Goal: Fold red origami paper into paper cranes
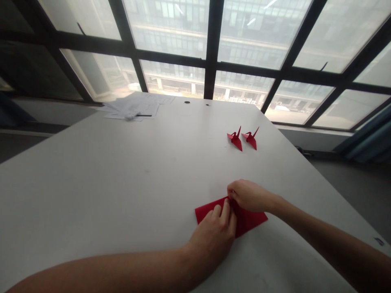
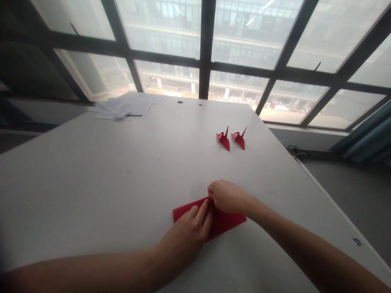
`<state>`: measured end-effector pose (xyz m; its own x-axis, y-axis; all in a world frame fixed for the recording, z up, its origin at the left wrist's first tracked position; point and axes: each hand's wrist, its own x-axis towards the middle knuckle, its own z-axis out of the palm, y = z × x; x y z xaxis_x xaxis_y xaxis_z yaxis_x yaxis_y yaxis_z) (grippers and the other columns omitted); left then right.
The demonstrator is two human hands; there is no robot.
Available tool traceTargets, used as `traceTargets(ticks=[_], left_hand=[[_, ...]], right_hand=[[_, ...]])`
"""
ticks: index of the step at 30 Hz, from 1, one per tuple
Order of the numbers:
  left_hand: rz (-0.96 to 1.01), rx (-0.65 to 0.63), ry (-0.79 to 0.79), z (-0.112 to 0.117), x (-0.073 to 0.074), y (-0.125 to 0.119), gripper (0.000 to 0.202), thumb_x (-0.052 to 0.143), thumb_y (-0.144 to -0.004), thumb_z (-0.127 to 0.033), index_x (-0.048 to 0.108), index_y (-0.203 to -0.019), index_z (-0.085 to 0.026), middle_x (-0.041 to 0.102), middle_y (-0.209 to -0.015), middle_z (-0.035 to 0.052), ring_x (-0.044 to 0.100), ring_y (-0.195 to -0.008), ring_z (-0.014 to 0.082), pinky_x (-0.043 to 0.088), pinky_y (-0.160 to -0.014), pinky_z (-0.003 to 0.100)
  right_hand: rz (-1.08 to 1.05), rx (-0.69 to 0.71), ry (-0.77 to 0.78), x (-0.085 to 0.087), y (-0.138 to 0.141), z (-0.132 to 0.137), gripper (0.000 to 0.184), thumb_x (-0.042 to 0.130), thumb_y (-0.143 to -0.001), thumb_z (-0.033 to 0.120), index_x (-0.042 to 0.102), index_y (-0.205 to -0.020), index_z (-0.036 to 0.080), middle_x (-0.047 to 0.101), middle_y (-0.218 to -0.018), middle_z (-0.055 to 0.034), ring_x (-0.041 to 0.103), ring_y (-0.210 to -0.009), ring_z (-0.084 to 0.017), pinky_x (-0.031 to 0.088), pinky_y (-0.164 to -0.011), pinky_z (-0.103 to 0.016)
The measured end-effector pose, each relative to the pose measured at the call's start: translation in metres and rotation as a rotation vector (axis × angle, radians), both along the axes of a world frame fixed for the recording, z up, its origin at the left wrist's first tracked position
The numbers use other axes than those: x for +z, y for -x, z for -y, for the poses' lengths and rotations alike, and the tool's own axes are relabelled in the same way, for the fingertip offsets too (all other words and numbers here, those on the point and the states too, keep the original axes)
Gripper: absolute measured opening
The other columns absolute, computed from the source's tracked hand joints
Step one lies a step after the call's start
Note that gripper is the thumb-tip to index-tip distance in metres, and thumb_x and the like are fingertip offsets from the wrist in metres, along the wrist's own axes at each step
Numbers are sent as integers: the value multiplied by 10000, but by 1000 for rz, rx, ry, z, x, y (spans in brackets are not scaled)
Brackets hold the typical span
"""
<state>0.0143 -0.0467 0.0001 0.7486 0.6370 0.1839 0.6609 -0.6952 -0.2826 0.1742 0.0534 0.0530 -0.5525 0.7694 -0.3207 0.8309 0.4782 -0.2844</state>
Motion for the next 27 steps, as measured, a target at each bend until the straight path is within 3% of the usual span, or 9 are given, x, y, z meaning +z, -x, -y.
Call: traceTargets(ticks=[6,14,21,27], left_hand=[[-9,31,-35,2,1,1,477,408,-917,-100,536,-1358,32,582,-1354,248,577,-1250,333,520,-984,425],[22,70,50,1,-1,-2,514,435,-888,-82,501,-1380,48,563,-1386,271,591,-1249,342,527,-995,440],[41,70,35,1,-3,-2,480,466,-858,-63,547,-1316,57,566,-1351,321,611,-1228,358,549,-943,424],[40,53,26,1,0,-2,448,503,-843,-60,585,-1272,38,588,-1316,332,637,-1194,357,564,-908,424]], right_hand=[[-1,-21,-31,-1,-1,5,265,458,-958,178,666,-792,178,725,-779,-70,590,-643,-149,329,-585,-260],[-13,31,-34,2,5,8,272,482,-983,221,670,-790,184,728,-777,-69,636,-671,-167,339,-591,-270],[120,-9,-58,5,5,0,133,587,-847,117,685,-798,193,736,-788,-70,655,-695,-191,316,-558,-269],[183,-118,-84,8,-26,-15,174,584,-800,43,676,-763,186,723,-773,-74,645,-675,-180,307,-553,-262]])
